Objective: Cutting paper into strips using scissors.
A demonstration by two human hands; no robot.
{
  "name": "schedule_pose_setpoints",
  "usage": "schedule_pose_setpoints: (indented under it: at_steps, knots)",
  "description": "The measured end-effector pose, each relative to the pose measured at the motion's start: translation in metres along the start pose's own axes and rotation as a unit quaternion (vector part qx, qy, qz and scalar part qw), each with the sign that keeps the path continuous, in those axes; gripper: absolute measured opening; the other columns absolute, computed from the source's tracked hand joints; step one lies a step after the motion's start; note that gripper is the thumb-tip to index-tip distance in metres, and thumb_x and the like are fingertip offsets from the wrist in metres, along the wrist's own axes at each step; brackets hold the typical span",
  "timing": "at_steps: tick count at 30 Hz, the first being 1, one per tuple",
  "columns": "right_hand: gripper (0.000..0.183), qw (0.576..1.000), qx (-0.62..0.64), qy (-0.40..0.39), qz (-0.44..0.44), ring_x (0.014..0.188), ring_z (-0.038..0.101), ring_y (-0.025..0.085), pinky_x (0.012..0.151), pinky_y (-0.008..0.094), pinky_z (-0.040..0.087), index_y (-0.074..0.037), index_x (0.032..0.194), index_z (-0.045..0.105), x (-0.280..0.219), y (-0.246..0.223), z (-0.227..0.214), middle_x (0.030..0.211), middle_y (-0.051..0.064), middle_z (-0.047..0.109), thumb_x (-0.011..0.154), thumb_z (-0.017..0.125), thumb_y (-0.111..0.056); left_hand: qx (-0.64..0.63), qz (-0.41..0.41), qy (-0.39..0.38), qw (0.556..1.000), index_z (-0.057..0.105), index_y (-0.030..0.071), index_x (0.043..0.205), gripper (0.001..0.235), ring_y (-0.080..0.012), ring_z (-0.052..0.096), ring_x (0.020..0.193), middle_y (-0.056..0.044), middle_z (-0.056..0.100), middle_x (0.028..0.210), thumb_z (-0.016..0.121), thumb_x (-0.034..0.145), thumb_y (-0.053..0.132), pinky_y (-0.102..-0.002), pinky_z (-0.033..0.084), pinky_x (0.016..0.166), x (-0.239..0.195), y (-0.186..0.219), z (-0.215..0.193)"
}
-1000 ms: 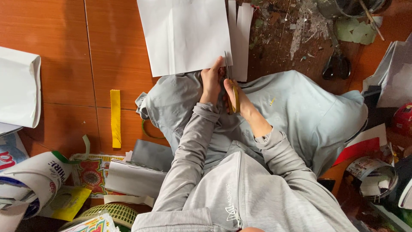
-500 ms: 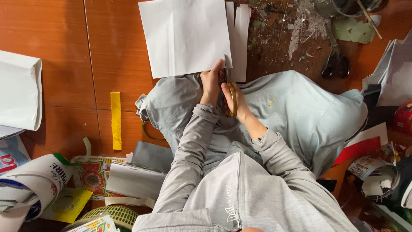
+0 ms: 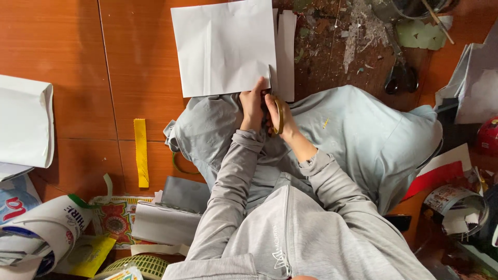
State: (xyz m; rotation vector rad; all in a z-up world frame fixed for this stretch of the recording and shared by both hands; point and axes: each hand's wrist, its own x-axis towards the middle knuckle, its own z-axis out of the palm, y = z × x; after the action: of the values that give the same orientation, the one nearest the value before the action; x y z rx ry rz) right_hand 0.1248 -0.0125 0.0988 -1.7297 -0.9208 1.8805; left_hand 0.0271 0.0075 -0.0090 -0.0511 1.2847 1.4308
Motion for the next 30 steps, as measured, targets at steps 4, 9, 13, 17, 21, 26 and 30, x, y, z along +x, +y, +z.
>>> schedule_pose_setpoints:
  at_steps: [4,9,13,17,21,26,30]
  knots:
    - [0.055,1.0,0.014,-0.003,0.012,0.042,0.049,0.013,0.035,0.03,0.041,-0.01,0.114,0.061,0.002,-0.001,0.0,0.064,0.002,0.052,0.096,0.055,-0.062,0.0,0.004,0.035,0.999,0.073,-0.006,0.098,0.024,-0.0154,0.064,0.07,-0.007,0.072,0.089,0.08,0.089,0.015,-0.03,0.051,0.061,0.0,0.003,-0.002]
    - [0.059,0.998,0.059,-0.029,0.006,0.039,0.048,0.014,0.034,0.03,0.039,-0.007,0.111,0.06,0.025,0.009,-0.003,0.061,0.004,0.052,0.097,0.053,-0.064,0.001,0.018,0.023,1.0,0.073,-0.01,0.1,0.026,-0.0174,0.069,0.078,-0.01,0.075,0.094,0.081,0.087,0.011,-0.031,0.055,0.067,-0.002,0.0,-0.002]
    - [0.058,0.998,0.006,0.025,-0.064,0.044,0.051,0.014,0.037,0.031,0.042,-0.004,0.11,0.061,0.036,0.024,0.002,0.07,0.003,0.057,0.099,0.058,-0.061,0.015,0.036,0.009,0.999,0.072,-0.012,0.102,0.026,-0.0181,0.069,0.08,-0.012,0.075,0.095,0.08,0.089,0.009,-0.031,0.056,0.07,0.002,-0.005,-0.006]
    - [0.057,0.999,0.0,0.033,-0.021,0.042,0.05,0.015,0.034,0.032,0.041,-0.005,0.112,0.059,0.024,0.0,0.004,0.069,0.004,0.057,0.095,0.058,-0.059,0.002,0.034,0.018,0.999,0.072,-0.012,0.103,0.025,-0.0183,0.069,0.081,-0.012,0.075,0.095,0.079,0.09,0.009,-0.032,0.056,0.07,0.003,-0.004,-0.006]
    - [0.058,0.999,0.022,-0.02,-0.035,0.044,0.052,0.014,0.036,0.031,0.042,-0.005,0.113,0.058,0.037,-0.01,-0.004,0.07,0.004,0.058,0.097,0.055,-0.061,-0.01,0.045,0.01,0.999,0.072,-0.011,0.103,0.024,-0.017,0.069,0.08,-0.011,0.075,0.095,0.078,0.089,0.008,-0.031,0.055,0.069,-0.005,0.0,-0.005]
    - [0.057,0.997,-0.022,-0.014,-0.075,0.048,0.055,0.016,0.041,0.033,0.044,-0.006,0.112,0.058,0.059,0.002,-0.002,0.074,0.004,0.062,0.099,0.051,-0.062,0.026,0.037,0.016,0.999,0.072,-0.009,0.103,0.025,-0.0164,0.067,0.078,-0.01,0.073,0.094,0.079,0.089,0.01,-0.031,0.053,0.067,-0.006,0.004,-0.007]
    - [0.058,0.982,-0.071,0.018,-0.172,0.07,0.061,0.018,0.062,0.034,0.05,-0.001,0.11,0.063,0.092,0.045,-0.007,0.088,0.007,0.066,0.104,0.055,-0.058,0.056,0.041,0.021,0.997,0.073,-0.01,0.105,0.024,-0.0169,0.065,0.076,-0.011,0.073,0.093,0.078,0.092,0.011,-0.032,0.051,0.065,-0.008,0.001,-0.01]
